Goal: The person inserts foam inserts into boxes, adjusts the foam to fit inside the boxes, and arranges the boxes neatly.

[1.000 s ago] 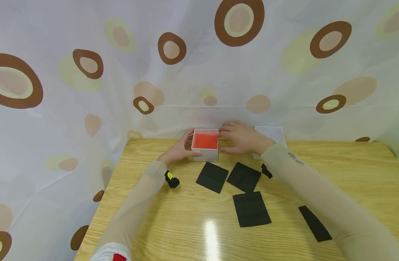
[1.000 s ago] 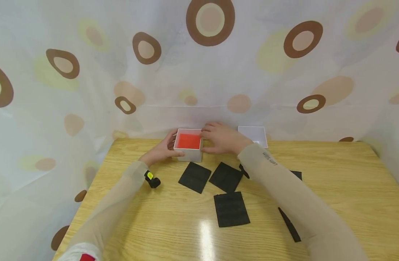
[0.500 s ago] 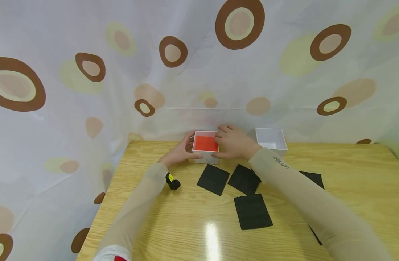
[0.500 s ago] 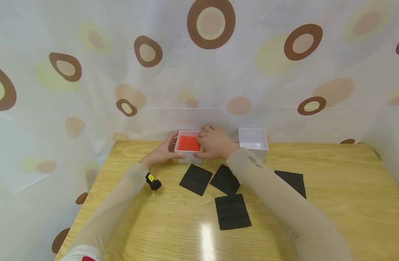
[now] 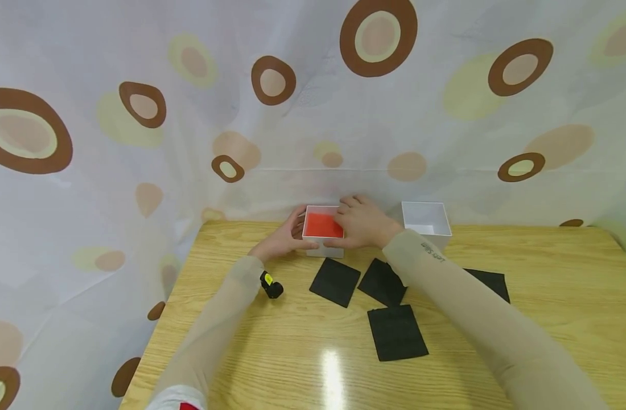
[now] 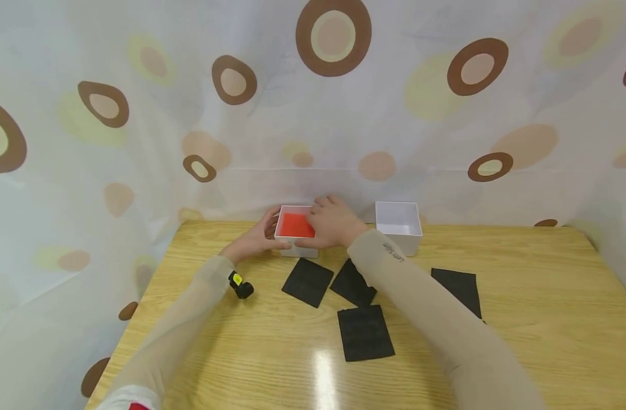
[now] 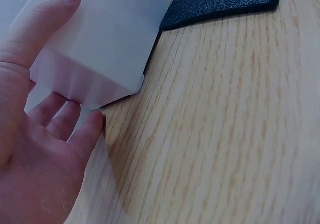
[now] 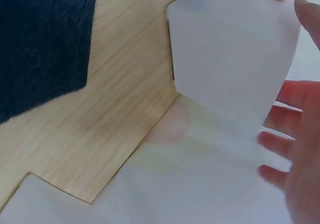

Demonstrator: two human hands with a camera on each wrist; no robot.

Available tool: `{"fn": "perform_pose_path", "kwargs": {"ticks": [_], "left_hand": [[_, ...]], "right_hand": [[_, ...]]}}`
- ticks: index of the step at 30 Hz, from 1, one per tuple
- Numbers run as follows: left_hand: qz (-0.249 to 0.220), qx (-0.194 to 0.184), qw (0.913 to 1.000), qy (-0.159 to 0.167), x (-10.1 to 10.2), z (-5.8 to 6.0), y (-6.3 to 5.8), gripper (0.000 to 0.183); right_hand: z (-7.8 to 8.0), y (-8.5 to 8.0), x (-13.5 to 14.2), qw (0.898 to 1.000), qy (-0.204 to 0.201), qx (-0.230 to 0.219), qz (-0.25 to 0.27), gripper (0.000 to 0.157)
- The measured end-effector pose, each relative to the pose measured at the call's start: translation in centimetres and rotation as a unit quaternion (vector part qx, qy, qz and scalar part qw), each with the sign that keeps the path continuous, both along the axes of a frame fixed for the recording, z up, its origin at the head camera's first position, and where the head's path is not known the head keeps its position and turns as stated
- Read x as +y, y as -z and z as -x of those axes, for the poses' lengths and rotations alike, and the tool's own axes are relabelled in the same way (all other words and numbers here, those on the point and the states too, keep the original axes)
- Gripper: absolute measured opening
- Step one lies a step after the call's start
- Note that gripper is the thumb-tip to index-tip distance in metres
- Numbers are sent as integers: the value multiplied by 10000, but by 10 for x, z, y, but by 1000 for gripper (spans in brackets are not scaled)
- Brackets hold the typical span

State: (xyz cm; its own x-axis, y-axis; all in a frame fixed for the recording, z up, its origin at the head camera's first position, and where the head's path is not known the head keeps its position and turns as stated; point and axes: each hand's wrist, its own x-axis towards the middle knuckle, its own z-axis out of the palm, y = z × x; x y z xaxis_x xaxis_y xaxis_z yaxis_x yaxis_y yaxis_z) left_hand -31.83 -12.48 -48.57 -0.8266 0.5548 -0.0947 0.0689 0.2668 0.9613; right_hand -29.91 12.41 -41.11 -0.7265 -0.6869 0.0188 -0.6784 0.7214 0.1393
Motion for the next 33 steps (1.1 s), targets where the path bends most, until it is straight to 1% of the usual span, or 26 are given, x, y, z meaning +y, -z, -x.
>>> {"fn": "perform_pose_path", "kwargs": {"ticks": [4, 7, 9, 18, 21, 26, 30, 33], "left_hand": [[-57, -2, 10000, 51, -2, -2, 1, 101], [-112, 41, 9998, 130, -2, -2, 2, 98], [-124, 81, 9997, 179, -1, -2, 2, 96], [-5, 219, 9994, 255, 1, -3, -1, 92], [34, 221, 9994, 247, 0, -2, -2, 93], [92, 140, 9996, 232, -2, -1, -2, 95], [39, 103, 9996, 278, -3, 0, -2, 95], [22, 126, 9996, 259, -4, 1, -2, 96]], "right_hand": [[-1, 2, -11, 9991, -369, 61, 184, 72], [-1, 4, -18, 9975, -625, -22, 339, 72], [0, 6, -23, 9971, -643, -125, 397, 72], [8, 9, -30, 9971, -418, -545, 315, 74], [9, 9, -31, 9961, -497, -595, 419, 71], [8, 7, -29, 9929, -765, -637, 644, 62], [7, 4, -29, 9892, -916, -790, 824, 55], [6, 4, -29, 9873, -915, -938, 899, 53]]}}
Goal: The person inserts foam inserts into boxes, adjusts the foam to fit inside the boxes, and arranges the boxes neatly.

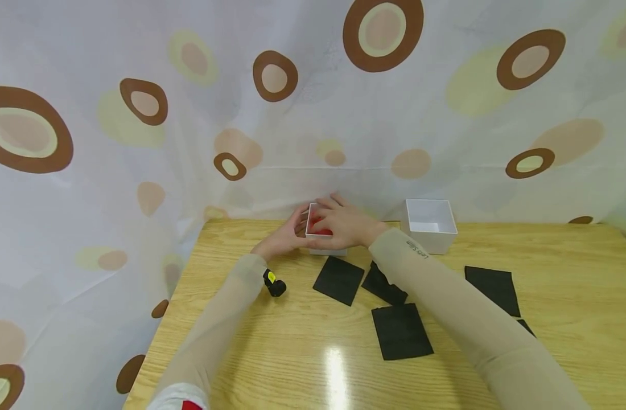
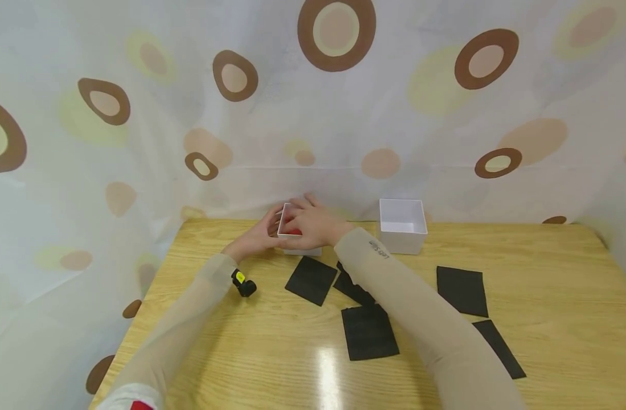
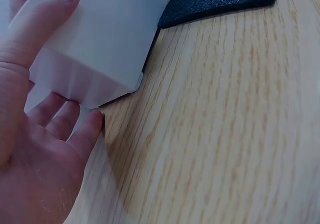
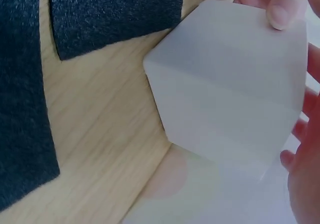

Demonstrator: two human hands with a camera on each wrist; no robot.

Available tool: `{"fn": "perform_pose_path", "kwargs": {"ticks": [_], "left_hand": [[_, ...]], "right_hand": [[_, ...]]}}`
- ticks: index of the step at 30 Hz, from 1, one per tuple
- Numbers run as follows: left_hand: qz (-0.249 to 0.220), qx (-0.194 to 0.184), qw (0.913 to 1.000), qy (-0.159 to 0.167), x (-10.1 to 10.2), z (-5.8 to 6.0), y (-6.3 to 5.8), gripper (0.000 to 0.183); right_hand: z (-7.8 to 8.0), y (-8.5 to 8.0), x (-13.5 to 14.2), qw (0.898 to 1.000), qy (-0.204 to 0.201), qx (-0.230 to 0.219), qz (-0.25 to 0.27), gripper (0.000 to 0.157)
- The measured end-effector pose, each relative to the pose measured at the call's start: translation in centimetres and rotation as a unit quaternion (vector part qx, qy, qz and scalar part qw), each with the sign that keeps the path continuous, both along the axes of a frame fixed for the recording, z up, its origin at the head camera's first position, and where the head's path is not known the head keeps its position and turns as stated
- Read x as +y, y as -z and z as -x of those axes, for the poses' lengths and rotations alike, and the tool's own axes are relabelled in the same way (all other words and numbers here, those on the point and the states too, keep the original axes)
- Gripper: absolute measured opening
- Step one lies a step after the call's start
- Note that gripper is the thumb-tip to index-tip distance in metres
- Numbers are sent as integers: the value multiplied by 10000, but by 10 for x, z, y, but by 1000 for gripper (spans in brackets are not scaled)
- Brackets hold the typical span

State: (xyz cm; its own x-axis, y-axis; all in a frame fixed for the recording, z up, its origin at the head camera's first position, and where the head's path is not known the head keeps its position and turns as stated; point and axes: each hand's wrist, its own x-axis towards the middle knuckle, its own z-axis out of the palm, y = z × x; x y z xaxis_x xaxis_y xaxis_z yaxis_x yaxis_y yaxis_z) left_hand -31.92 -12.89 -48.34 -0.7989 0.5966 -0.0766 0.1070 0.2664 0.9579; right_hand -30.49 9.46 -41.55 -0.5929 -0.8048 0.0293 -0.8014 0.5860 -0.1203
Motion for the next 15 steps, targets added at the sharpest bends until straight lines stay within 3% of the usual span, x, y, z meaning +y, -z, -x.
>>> {"fn": "perform_pose_path", "kwargs": {"ticks": [5, 12, 15], "left_hand": [[52, -12, 10000, -66, 0, 0, 0, 98], [83, 3, 9999, -99, -1, -1, -2, 97], [68, -26, 9999, -85, 2, -1, -3, 96]], "right_hand": [[-2, 4, 3, 9998, 89, -136, -73, 54], [-1, 5, 5, 9992, 88, -325, 230, 51], [1, 2, 10, 9996, 130, -128, 219, 52]]}}
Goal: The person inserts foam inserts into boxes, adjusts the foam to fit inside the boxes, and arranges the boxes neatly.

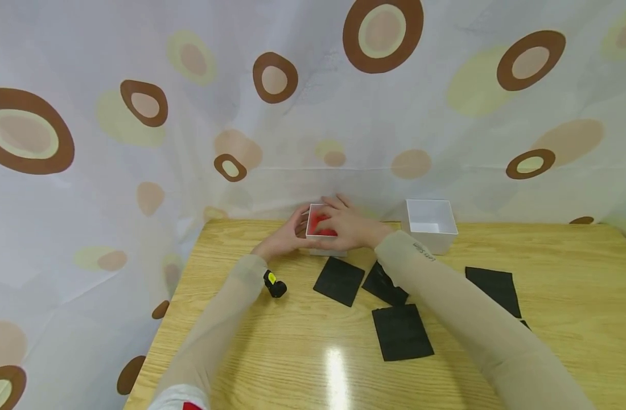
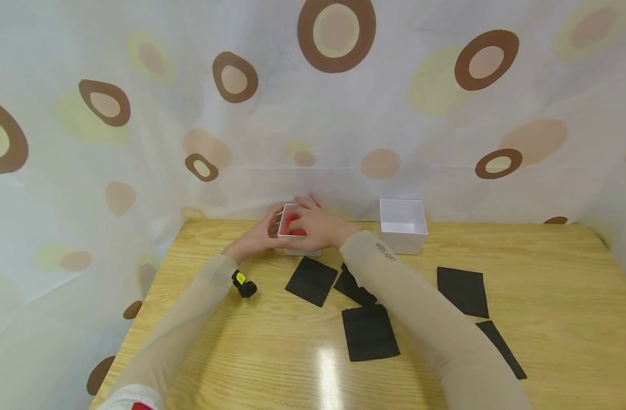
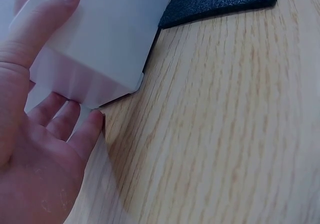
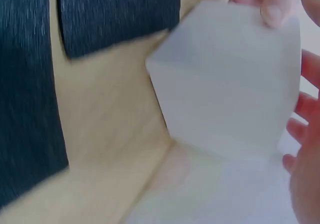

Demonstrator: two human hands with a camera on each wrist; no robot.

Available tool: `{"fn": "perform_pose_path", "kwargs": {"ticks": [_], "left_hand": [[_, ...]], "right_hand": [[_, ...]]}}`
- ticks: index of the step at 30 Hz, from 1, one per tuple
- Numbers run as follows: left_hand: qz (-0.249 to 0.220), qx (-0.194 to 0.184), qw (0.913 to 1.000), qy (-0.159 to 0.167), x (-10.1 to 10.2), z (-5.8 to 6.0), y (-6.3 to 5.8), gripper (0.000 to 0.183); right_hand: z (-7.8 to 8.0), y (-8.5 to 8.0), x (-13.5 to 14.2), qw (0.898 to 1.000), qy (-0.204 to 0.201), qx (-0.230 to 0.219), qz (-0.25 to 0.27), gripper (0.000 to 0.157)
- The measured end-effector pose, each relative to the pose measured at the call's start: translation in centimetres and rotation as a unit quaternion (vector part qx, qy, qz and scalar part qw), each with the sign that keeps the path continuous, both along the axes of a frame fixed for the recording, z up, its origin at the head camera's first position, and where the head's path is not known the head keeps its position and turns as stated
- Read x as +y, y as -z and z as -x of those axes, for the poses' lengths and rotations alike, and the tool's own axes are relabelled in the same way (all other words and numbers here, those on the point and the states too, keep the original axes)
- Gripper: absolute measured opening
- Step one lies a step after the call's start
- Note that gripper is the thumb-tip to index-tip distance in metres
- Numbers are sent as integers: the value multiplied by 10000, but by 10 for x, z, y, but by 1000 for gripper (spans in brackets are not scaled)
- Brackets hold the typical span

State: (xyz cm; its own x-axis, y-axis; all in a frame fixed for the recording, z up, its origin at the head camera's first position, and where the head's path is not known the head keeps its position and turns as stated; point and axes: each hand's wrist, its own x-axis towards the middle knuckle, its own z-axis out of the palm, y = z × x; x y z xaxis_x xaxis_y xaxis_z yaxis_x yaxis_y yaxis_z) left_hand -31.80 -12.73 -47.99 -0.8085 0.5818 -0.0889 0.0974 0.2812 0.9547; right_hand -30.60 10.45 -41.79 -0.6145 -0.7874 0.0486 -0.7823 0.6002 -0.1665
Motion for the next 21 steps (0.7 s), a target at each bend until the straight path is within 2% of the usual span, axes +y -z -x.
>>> {"fn": "perform_pose_path", "kwargs": {"ticks": [4, 8, 11, 16, 21], "left_hand": [[-65, -107, 9999, -58, 5, -1, 1, 98], [-41, -124, 9997, -184, 5, 1, 1, 100], [2, -109, 9997, -205, 5, 2, 0, 102], [23, -129, 9998, -181, 5, 1, 1, 101], [-37, -135, 9997, -214, 6, -1, 1, 100]], "right_hand": [[3, -8, 13, 9991, 266, 274, 197, 48], [5, -16, 24, 9956, 745, -26, 569, 50], [5, -17, 27, 9951, 926, -147, 316, 52], [4, -11, 26, 9963, 815, -4, -256, 52], [3, -11, 27, 9950, 979, 20, -206, 50]]}}
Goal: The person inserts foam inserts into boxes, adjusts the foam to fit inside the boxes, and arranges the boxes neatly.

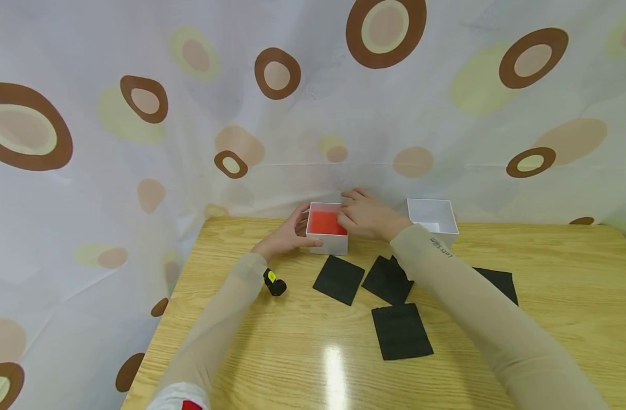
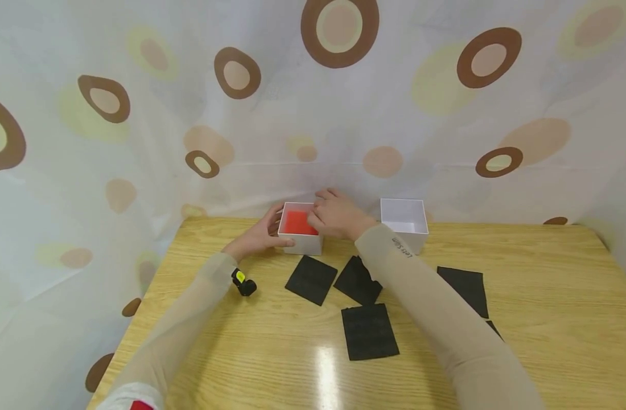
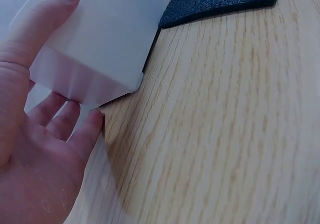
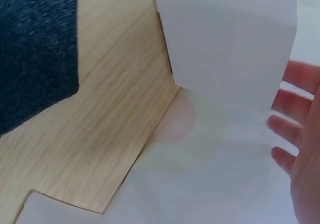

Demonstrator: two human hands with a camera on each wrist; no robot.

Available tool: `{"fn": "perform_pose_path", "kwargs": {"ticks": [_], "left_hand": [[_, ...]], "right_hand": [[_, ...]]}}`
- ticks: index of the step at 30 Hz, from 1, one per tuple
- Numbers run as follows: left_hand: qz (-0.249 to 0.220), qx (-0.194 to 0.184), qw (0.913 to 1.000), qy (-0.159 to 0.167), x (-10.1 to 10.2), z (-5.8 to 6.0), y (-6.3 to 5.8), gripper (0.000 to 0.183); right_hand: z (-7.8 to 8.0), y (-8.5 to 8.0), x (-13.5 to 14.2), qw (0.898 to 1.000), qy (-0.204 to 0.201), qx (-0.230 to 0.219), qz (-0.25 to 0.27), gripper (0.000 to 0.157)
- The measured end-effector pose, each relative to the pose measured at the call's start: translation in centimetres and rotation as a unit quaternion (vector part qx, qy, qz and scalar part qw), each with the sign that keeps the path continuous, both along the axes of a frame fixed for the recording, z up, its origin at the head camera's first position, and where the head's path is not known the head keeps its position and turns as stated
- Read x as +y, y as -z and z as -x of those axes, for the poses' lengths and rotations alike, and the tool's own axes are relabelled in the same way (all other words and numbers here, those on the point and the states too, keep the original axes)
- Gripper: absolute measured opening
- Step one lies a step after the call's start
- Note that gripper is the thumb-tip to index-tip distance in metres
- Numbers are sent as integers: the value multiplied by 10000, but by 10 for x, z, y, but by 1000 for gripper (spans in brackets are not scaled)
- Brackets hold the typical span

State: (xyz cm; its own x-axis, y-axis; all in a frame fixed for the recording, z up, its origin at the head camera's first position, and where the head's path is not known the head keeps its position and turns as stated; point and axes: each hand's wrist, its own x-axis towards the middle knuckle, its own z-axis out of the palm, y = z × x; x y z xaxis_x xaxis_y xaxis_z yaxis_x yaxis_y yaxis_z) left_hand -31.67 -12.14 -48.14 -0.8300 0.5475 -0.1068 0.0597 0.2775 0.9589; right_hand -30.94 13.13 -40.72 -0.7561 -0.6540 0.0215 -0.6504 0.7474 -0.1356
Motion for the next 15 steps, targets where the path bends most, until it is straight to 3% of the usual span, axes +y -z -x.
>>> {"fn": "perform_pose_path", "kwargs": {"ticks": [6, 11, 15], "left_hand": [[28, -36, 10000, -37, 0, -2, -1, 102], [16, 30, 10000, -15, -1, 0, 1, 101], [1, 62, 10000, 18, -1, 2, 1, 101]], "right_hand": [[2, 2, -3, 9986, -82, 343, -400, 33], [0, 3, -8, 9971, -22, 306, -699, 38], [1, 5, -12, 9983, -95, 349, -464, 41]]}}
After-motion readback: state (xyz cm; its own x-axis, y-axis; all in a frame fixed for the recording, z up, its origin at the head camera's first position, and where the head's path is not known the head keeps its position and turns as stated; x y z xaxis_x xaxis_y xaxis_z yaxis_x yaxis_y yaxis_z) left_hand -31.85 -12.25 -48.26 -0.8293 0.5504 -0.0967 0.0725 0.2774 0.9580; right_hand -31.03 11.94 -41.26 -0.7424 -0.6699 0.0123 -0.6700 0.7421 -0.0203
